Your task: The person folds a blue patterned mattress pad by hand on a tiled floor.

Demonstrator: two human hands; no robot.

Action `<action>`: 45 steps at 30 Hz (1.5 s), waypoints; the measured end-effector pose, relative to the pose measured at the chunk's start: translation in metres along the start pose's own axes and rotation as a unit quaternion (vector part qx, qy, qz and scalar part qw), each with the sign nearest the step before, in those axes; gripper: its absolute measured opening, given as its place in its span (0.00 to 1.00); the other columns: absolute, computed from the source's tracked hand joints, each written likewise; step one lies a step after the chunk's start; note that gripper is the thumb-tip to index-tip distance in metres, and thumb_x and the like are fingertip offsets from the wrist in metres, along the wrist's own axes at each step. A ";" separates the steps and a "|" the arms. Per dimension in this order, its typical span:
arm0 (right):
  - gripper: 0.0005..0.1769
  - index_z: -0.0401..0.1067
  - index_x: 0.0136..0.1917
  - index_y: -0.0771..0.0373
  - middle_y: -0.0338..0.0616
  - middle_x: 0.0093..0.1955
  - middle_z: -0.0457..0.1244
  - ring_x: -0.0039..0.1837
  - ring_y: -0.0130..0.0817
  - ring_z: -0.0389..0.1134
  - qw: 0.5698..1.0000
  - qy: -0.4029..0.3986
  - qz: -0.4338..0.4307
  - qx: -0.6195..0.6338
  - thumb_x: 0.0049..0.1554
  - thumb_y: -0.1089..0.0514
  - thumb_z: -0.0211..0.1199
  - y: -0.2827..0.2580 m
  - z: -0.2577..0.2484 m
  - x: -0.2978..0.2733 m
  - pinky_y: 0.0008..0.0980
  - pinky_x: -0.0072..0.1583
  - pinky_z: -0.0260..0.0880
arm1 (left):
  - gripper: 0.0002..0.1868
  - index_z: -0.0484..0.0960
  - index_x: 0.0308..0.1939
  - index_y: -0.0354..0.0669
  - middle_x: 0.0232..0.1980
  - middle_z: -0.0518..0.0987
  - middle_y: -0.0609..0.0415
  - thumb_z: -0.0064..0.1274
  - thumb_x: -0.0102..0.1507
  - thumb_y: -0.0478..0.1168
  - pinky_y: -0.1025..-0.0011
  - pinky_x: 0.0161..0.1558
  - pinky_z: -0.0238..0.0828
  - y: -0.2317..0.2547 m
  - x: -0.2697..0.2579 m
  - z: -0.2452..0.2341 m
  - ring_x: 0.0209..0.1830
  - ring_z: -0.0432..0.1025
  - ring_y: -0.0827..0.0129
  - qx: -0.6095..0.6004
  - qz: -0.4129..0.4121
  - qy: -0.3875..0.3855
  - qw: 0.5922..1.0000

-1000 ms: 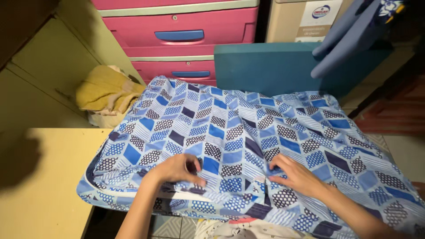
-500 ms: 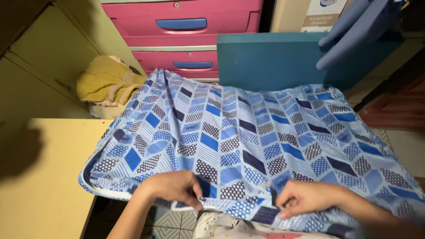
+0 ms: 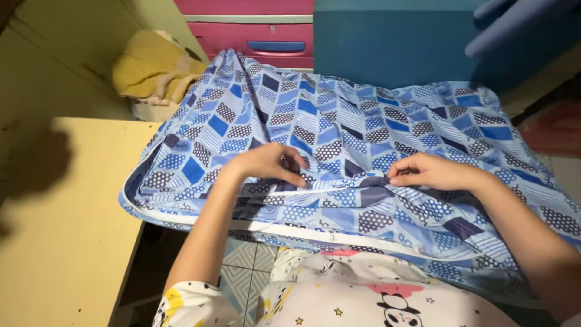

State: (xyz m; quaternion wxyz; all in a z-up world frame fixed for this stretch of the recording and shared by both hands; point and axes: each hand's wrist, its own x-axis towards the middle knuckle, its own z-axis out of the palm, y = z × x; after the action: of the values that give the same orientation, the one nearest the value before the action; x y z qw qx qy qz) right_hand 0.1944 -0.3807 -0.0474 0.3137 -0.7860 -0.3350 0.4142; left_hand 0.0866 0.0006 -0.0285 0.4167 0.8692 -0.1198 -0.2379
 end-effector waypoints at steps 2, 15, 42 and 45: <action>0.15 0.82 0.52 0.60 0.36 0.41 0.70 0.46 0.24 0.64 1.000 -0.007 0.015 -0.018 0.59 0.48 0.64 0.002 0.005 -0.003 0.28 0.51 0.67 | 0.21 0.86 0.41 0.44 0.38 0.85 0.58 0.72 0.50 0.50 0.72 0.44 0.75 0.008 0.000 0.011 0.38 0.78 0.72 -0.007 0.042 0.009 0.999; 0.24 0.80 0.58 0.62 0.37 0.38 0.67 0.41 0.24 0.64 0.997 0.060 0.034 -0.027 0.51 0.48 0.71 -0.018 0.008 -0.008 0.26 0.45 0.65 | 0.21 0.86 0.40 0.43 0.42 0.84 0.50 0.71 0.45 0.42 0.60 0.41 0.75 0.064 -0.058 0.082 0.39 0.79 0.54 0.168 0.099 0.077 0.978; 0.18 0.78 0.56 0.69 0.37 0.47 0.71 0.48 0.21 0.68 0.953 0.236 -0.160 0.100 0.63 0.52 0.58 -0.049 -0.036 -0.023 0.24 0.52 0.69 | 0.41 0.60 0.78 0.58 0.80 0.53 0.41 0.42 0.65 0.69 0.36 0.70 0.39 -0.138 0.080 0.008 0.78 0.48 0.41 0.326 -0.134 0.318 0.880; 0.19 0.80 0.56 0.64 0.37 0.43 0.73 0.45 0.23 0.68 0.979 0.177 -0.098 0.002 0.56 0.51 0.65 -0.051 -0.031 -0.020 0.27 0.49 0.70 | 0.45 0.58 0.79 0.60 0.82 0.51 0.45 0.33 0.63 0.76 0.39 0.75 0.34 -0.186 0.079 0.039 0.81 0.45 0.43 0.266 -0.188 0.274 0.905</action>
State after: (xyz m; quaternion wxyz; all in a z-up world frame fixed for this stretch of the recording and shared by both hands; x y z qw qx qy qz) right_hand 0.1991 -0.3735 0.0148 0.4080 -0.8098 -0.3487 0.2368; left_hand 0.1359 0.0585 -0.2199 0.1336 0.9851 0.1059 -0.0232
